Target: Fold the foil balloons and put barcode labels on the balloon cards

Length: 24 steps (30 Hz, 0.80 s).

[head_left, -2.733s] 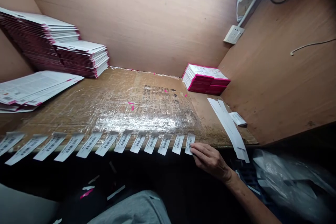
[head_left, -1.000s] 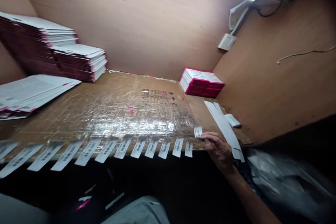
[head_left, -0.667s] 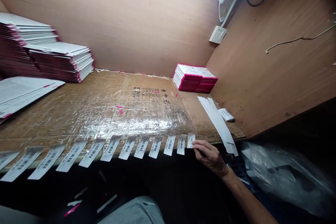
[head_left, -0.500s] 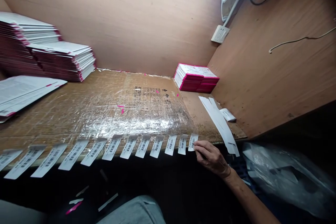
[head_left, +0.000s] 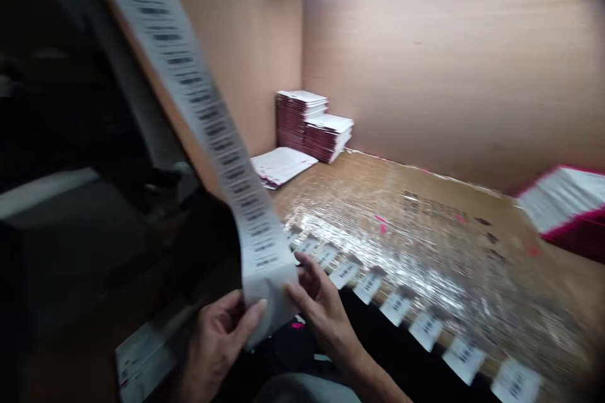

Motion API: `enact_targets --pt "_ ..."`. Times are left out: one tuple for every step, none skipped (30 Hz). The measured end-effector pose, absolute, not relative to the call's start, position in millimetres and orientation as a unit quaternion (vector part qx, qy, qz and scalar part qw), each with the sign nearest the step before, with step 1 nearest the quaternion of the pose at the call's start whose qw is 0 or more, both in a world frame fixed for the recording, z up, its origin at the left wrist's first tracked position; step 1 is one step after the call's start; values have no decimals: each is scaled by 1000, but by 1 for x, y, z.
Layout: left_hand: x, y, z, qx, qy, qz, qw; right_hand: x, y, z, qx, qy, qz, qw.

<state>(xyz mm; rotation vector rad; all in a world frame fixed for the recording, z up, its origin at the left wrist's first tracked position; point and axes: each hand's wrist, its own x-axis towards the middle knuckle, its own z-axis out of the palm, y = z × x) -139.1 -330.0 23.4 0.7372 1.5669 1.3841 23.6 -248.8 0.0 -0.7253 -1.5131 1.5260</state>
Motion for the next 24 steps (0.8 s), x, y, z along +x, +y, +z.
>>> enact_targets --pt "-140 -330 26 302 622 568 446 3 -245 0 -276 -581 653 400" --pt "-140 -329 28 303 619 578 438 -11 -243 -2 -273 -571 676 379" --pt "-141 -328 30 302 620 588 423 -19 -242 -4 -278 -577 676 364" --pt "-144 -326 31 302 623 594 410 -23 -241 -8 -291 -601 649 365" --pt "-146 -325 31 302 629 594 400 -24 -239 -11 -308 -639 594 379" --pt "-149 -325 31 303 636 593 391 -24 -238 -13 -321 -686 516 400" --pt "-152 -324 30 306 641 591 381 -24 -236 -13 -321 -736 421 423" --pt "-154 -325 29 313 645 588 375 -25 -234 -11 -302 -781 325 440" --pt "-156 -325 28 322 648 584 369 -27 -231 -8 -264 -821 243 444" --pt "-157 -326 27 331 653 578 362 -30 -228 -2 -216 -856 185 433" --pt "-158 -327 27 340 659 570 353 -34 -225 5 -165 -885 152 408" --pt "-159 -328 26 349 667 560 345 -38 -221 13 -118 -908 130 380" --pt "-159 -329 26 355 675 550 339 -42 -218 21 -78 -925 113 353" --pt "-160 -330 25 360 682 543 332 -46 -215 29 -44 -939 97 328" --pt "-160 -331 24 363 687 538 327 -48 -212 35 -15 -948 78 307" --pt "-161 -332 23 368 690 533 324 -50 -211 39 8 -954 60 294" --pt "-162 -333 21 373 691 528 322 -51 -209 42 25 -957 43 285" --pt "-163 -335 20 380 692 523 322 -52 -209 43 34 -957 29 285" --pt "-163 -336 19 387 692 519 320 -52 -210 42 34 -956 18 291" --pt "-163 -338 18 394 692 514 320 -53 -211 40 31 -953 9 302" --pt "-163 -339 18 399 692 510 320 -53 -213 36 25 -948 5 317" --pt "-162 -339 19 399 693 508 322 -54 -216 32 14 -944 10 330" --pt "-161 -339 20 396 695 507 323 -54 -218 27 -5 -939 31 342" --pt "-160 -339 22 390 697 507 325 -55 -221 24 -33 -932 74 354"
